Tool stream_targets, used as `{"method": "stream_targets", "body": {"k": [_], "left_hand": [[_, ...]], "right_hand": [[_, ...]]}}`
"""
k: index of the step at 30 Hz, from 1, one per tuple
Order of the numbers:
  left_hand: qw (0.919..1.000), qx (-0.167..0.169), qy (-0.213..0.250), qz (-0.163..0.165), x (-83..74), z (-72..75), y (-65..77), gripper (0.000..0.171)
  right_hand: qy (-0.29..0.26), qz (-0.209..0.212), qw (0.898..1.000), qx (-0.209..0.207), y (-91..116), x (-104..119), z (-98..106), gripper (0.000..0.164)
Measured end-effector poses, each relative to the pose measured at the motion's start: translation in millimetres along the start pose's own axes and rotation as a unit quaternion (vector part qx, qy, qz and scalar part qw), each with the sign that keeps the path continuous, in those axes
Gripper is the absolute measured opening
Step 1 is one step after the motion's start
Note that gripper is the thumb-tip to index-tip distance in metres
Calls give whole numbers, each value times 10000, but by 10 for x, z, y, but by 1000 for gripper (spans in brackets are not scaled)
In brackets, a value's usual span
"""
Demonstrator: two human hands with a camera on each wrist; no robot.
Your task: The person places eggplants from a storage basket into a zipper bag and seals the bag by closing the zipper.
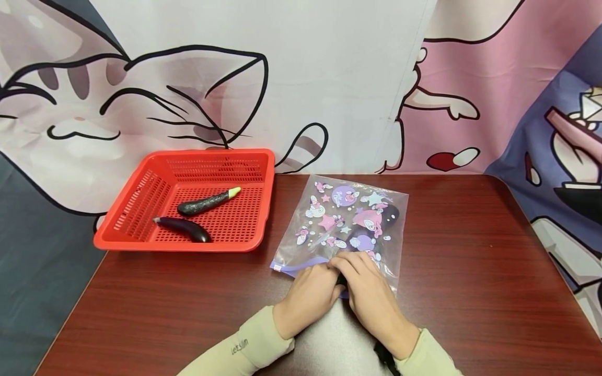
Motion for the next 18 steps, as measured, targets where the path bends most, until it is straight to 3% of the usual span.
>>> {"method": "stream_targets", "body": {"k": [12,18], "left_hand": [[9989,-309,-229,-269,-25,41,4,8],[9994,-281,1,-221,-31,70,-1,11]], "right_hand": [[-22,-31,10000,27,-1,5,4,45],[-52,24,10000,-68,-3,2,5,45]]}}
Point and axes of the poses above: each hand's wrist, its own y-axis away from the middle knuckle, its own z-axis out of the back of the hand, x = y × z, the point moved 4 cm from there along -y, towards the middle knuckle, and after that the axes turned 1 degree about y, right-handed, at the moved point
